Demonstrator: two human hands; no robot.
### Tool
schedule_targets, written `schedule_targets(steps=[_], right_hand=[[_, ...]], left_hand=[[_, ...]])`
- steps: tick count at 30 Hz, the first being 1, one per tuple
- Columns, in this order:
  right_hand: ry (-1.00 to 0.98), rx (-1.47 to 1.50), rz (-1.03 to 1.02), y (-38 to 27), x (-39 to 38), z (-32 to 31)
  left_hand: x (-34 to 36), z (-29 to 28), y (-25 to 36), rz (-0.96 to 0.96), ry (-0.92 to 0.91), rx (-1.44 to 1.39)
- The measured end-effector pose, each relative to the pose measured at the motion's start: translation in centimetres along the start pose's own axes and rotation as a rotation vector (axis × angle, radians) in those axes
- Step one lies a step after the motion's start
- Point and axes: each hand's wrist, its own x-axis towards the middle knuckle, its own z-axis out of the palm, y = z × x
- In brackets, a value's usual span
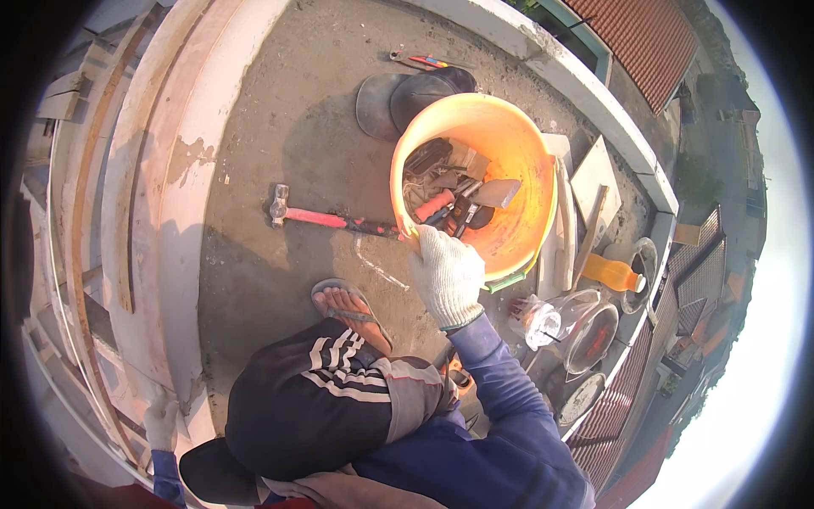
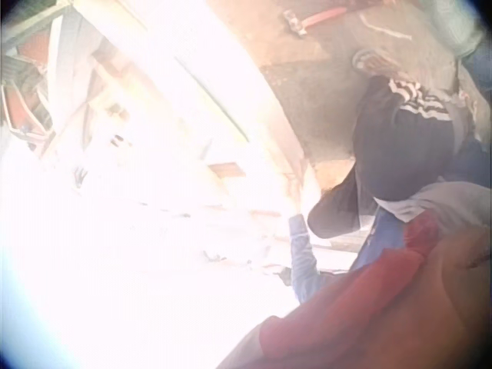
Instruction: The person positions a wooden plank on a concrete ledge, hammers nails into it, then scoops cement from a bucket and spreads it along the plank using a trowel.
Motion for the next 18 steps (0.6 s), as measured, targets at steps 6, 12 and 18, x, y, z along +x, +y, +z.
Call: schedule_targets(steps=[6,12,18], right_hand=[[-0.251,0.747,0.211,2.0,2.2,-4.8],[-0.185,-0.221,-0.226,5.5,9.7,-3.5],[-0.664,-0.206,-0.197,5.2,12.6,7.2]], left_hand=[[1.2,0.7,-6.7,0.058,-0.045,-0.213],[1.7,-0.3,-5.4,-0.006,-0.100,-0.214],[2.2,1.1,-9.0,0.137,-0.011,-0.154]])
